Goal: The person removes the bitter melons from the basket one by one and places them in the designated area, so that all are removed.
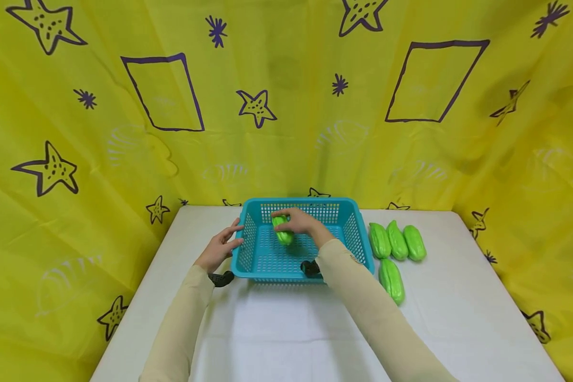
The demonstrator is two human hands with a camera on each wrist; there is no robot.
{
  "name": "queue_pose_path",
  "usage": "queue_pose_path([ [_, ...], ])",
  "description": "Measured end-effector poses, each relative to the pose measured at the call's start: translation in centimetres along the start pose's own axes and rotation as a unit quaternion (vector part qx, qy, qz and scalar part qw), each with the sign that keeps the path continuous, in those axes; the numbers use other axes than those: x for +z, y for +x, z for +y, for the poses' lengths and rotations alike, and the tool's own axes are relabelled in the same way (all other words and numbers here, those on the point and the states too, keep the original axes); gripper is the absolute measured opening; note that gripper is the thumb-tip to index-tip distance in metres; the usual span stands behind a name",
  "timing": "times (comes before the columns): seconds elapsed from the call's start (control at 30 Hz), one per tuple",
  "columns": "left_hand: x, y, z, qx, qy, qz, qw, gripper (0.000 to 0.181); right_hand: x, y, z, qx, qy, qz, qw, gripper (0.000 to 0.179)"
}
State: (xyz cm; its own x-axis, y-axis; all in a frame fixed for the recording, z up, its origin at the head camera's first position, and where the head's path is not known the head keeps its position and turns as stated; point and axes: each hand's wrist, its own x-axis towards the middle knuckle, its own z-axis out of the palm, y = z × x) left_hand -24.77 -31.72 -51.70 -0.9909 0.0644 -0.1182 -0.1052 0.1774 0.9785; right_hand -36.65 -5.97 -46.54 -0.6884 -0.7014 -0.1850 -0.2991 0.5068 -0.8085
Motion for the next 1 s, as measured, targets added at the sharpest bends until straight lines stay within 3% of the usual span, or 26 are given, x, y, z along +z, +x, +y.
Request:
queue_pose_path([
  [0.17, 0.1, 0.2, -0.2, 0.006, -0.004, -0.004, 1.0000, 0.052, -0.8, -1.3, -0.7, 0.000, -0.011, 0.047, 0.9988, 0.050],
  [0.37, -0.1, 0.4, -0.3, 0.009, 0.001, -0.005, 0.9999, 0.052, -1.5, -3.0, -1.3, 0.000, 0.059, 0.081, 0.9949, 0.052],
  [0.5, 0.0, 0.1, -0.1, 0.008, 0.000, -0.003, 1.0000, 0.054, -1.8, -4.3, -1.6, -0.013, 0.095, 0.083, 0.9919, 0.052],
  [1.0, -0.1, -0.1, -0.1, 0.009, -0.008, -0.009, 0.9999, 0.055, -2.1, -10.3, -0.3, -0.040, 0.060, 0.145, 0.9867, 0.046],
])
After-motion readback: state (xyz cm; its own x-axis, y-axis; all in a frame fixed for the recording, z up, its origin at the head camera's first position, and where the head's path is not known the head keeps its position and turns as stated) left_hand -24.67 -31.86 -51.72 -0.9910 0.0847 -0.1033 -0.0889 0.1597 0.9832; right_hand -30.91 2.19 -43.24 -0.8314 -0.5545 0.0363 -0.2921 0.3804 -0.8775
